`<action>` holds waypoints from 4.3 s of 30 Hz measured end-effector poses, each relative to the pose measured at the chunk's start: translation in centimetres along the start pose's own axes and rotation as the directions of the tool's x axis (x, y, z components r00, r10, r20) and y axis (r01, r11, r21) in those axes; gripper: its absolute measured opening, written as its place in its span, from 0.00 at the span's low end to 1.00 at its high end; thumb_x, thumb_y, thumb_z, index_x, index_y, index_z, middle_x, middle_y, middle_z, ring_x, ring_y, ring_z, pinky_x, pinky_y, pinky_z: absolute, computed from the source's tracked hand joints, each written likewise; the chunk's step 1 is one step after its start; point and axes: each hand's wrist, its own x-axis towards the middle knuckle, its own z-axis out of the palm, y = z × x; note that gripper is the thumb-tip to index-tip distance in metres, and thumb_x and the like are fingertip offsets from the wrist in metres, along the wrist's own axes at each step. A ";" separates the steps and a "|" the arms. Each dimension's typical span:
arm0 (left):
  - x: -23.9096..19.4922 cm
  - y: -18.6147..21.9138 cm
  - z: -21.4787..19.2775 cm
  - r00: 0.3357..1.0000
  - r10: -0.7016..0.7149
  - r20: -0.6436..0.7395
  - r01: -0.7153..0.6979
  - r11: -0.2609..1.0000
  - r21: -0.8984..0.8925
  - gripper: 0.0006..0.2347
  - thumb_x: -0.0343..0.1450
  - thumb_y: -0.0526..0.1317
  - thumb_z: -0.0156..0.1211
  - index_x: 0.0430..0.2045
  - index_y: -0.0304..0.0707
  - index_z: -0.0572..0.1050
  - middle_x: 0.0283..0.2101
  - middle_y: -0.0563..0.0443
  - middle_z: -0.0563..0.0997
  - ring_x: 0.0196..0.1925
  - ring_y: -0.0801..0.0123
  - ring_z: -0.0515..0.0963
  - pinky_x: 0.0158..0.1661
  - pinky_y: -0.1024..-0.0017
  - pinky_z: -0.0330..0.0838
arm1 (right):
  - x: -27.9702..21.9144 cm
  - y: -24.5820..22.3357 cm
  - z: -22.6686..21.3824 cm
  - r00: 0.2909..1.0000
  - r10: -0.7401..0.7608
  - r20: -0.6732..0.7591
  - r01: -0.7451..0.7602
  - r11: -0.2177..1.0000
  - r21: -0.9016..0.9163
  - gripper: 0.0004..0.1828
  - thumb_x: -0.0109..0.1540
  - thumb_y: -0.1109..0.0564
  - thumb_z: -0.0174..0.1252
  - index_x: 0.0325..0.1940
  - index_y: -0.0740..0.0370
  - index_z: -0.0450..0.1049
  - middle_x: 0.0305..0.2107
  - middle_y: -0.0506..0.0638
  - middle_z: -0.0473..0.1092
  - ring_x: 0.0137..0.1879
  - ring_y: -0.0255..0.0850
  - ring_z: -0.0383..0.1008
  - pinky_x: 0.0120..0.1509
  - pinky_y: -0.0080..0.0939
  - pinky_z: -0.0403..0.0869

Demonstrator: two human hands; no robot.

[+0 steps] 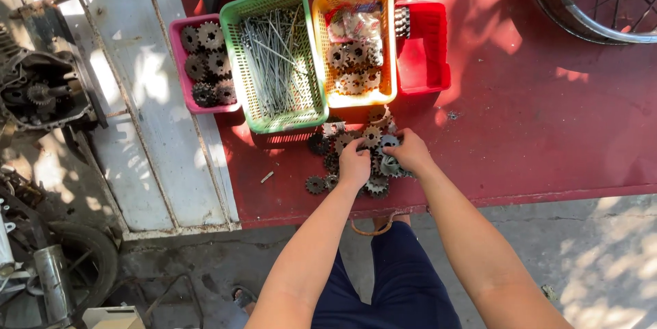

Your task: The person cleans small metal gears using a dark cloth. They pick up individual gears from a red workbench, wipe them thoroughly, and place them back down. The workspace includes several plastic baskets containing various small parts and tools.

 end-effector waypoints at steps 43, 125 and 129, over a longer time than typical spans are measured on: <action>-33.2 11.7 -9.1 0.849 0.526 -0.045 -0.334 0.469 -0.818 0.20 0.81 0.46 0.46 0.64 0.33 0.65 0.52 0.32 0.78 0.55 0.54 0.78 0.58 0.55 0.75 | -42.1 -16.3 -1.8 0.158 -0.805 -0.572 0.857 0.400 -0.327 0.21 0.57 0.71 0.51 0.53 0.72 0.77 0.48 0.60 0.70 0.55 0.58 0.72 0.63 0.51 0.72; -45.5 5.9 -20.8 0.473 0.277 -0.837 -0.719 -0.429 -0.548 0.23 0.83 0.49 0.37 0.63 0.25 0.65 0.61 0.29 0.73 0.63 0.45 0.74 0.65 0.51 0.65 | -54.8 -33.1 9.3 -0.498 -0.839 0.221 0.835 -0.533 -0.141 0.07 0.59 0.72 0.63 0.40 0.71 0.79 0.36 0.61 0.71 0.42 0.60 0.76 0.45 0.51 0.78; -46.5 4.9 -22.4 0.438 0.275 -0.856 -0.755 -0.404 -0.516 0.23 0.83 0.49 0.34 0.63 0.27 0.65 0.60 0.30 0.74 0.61 0.46 0.76 0.62 0.54 0.70 | -55.7 -31.9 10.5 -0.567 -0.760 0.318 0.749 -0.636 -0.184 0.09 0.56 0.71 0.61 0.39 0.66 0.78 0.36 0.56 0.70 0.42 0.54 0.75 0.46 0.48 0.78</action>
